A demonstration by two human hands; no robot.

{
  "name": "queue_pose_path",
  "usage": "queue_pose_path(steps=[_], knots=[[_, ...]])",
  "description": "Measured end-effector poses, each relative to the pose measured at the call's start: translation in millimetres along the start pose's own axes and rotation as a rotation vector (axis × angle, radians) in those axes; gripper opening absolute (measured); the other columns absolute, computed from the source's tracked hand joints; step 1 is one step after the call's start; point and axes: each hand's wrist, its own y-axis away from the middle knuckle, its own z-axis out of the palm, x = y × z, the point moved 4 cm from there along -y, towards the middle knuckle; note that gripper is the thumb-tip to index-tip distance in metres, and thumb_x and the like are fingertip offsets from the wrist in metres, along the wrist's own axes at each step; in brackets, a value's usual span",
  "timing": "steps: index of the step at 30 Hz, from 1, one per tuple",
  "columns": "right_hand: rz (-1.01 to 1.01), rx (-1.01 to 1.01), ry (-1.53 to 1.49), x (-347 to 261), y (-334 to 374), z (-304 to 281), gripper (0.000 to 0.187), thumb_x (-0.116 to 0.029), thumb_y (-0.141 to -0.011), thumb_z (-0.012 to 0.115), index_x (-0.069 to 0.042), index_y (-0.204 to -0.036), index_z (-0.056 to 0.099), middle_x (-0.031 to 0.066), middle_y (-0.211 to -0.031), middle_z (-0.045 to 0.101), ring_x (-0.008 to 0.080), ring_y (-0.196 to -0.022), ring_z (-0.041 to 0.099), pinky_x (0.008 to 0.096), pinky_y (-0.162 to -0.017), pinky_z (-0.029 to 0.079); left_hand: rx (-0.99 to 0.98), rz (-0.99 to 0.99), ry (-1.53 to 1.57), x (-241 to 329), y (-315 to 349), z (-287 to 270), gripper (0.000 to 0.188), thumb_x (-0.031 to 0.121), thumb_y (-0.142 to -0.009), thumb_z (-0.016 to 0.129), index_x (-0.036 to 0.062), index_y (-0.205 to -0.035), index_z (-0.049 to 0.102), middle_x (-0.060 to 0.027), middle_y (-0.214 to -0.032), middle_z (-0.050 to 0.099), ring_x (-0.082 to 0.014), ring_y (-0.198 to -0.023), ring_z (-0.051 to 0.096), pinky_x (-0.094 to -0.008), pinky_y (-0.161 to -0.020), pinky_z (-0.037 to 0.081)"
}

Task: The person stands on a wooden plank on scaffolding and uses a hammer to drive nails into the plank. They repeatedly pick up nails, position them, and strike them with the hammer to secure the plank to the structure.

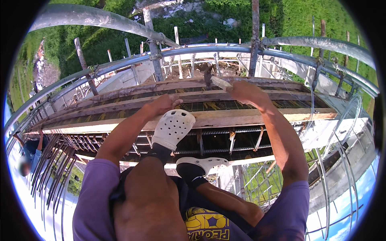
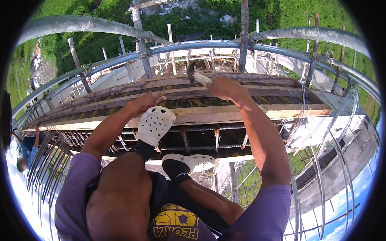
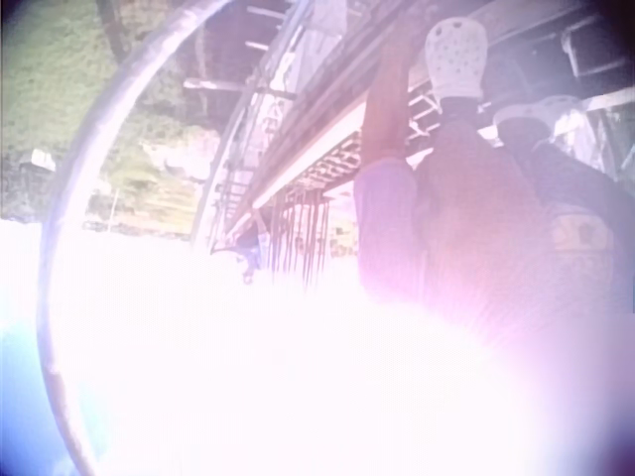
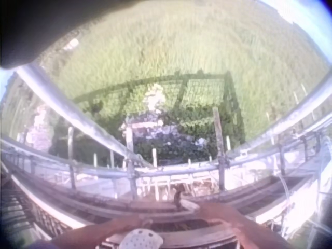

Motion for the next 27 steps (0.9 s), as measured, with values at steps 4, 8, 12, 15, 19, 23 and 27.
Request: queue_pose_path(steps=[4,8,12,15,19,23,27], knots=[[-0.027,0.372,-0.272,3.7,8.1,-14.4,0.052,-0.044,-0.108,0.048,0.003,-0.129,0.056,0.0213,-0.087,0.074,0.0424,-0.085,0.074,0.0541,-0.082,0.054,-0.036,-0.04,-0.016,-6.3,-2.8,5.1,0.06,0.054,-0.109,0.043,0.0005,-0.127,0.062,-0.0335,-0.097,0.069,-0.0497,-0.098,0.067,-0.0543,-0.089,0.052],[0.009,0.239,-0.108,6.2,2.0,-1.9,0.057,-0.047,-0.107,0.048,0.002,-0.134,0.056,0.0243,-0.093,0.074,0.0427,-0.085,0.074,0.0553,-0.088,0.052,-0.036,-0.077,-0.002,-12.9,-4.7,8.3,0.061,0.053,-0.109,0.041,-0.0007,-0.13,0.062,-0.0336,-0.107,0.069,-0.0501,-0.107,0.066,-0.0539,-0.096,0.051],[-0.027,-0.159,0.251,13.0,1.8,5.8,0.061,-0.053,-0.106,0.049,0.006,-0.115,0.061,0.0216,-0.078,0.071,0.0365,-0.075,0.074,0.0513,-0.072,0.056,-0.051,0.005,-0.04,-7.7,-4.6,4.7,0.066,0.057,-0.109,0.039,0.0011,-0.14,0.056,-0.0356,-0.113,0.068,-0.0507,-0.11,0.066,-0.0542,-0.097,0.052],[-0.053,0.191,-0.034,20.0,3.1,-30.5,0.065,-0.056,-0.106,0.047,0.006,-0.12,0.059,0.0202,-0.073,0.069,0.0326,-0.07,0.073,0.0479,-0.066,0.056,-0.08,-0.012,-0.069,-5.3,-5.1,1.7,0.064,0.056,-0.109,0.039,0.0011,-0.136,0.058,-0.035,-0.104,0.069,-0.051,-0.104,0.067,-0.055,-0.092,0.053],[0.01,0.544,-0.382,23.8,2.1,-50.8,0.064,-0.053,-0.107,0.048,0.008,-0.127,0.051,0.0157,-0.066,0.063,0.0298,-0.056,0.065,0.0436,-0.052,0.051,-0.075,-0.064,-0.07,-8.3,-7.9,-0.9,0.061,0.052,-0.11,0.038,-0.0011,-0.126,0.063,-0.0333,-0.102,0.07,-0.0507,-0.103,0.067,-0.0549,-0.092,0.052],[-0.025,0.185,-0.054,6.3,-5.8,-12.7,0.056,-0.047,-0.107,0.051,0.007,-0.122,0.056,0.0232,-0.077,0.07,0.0362,-0.069,0.073,0.0479,-0.061,0.057,-0.005,0.032,-0.079,-5.3,-6.0,0.0,0.062,0.055,-0.109,0.039,-0.0005,-0.124,0.064,-0.0335,-0.097,0.07,-0.0515,-0.098,0.068,-0.0554,-0.09,0.052],[0.096,-0.167,0.126,21.1,-3.4,-17.0,0.052,-0.048,-0.106,0.052,0.001,-0.121,0.061,0.0166,-0.078,0.07,0.029,-0.064,0.07,0.0433,-0.059,0.056,-0.073,0.05,-0.06,1.5,-4.0,0.1,0.062,0.054,-0.11,0.039,-0.0017,-0.121,0.065,-0.0329,-0.102,0.069,-0.0483,-0.101,0.068,-0.0549,-0.091,0.051]])
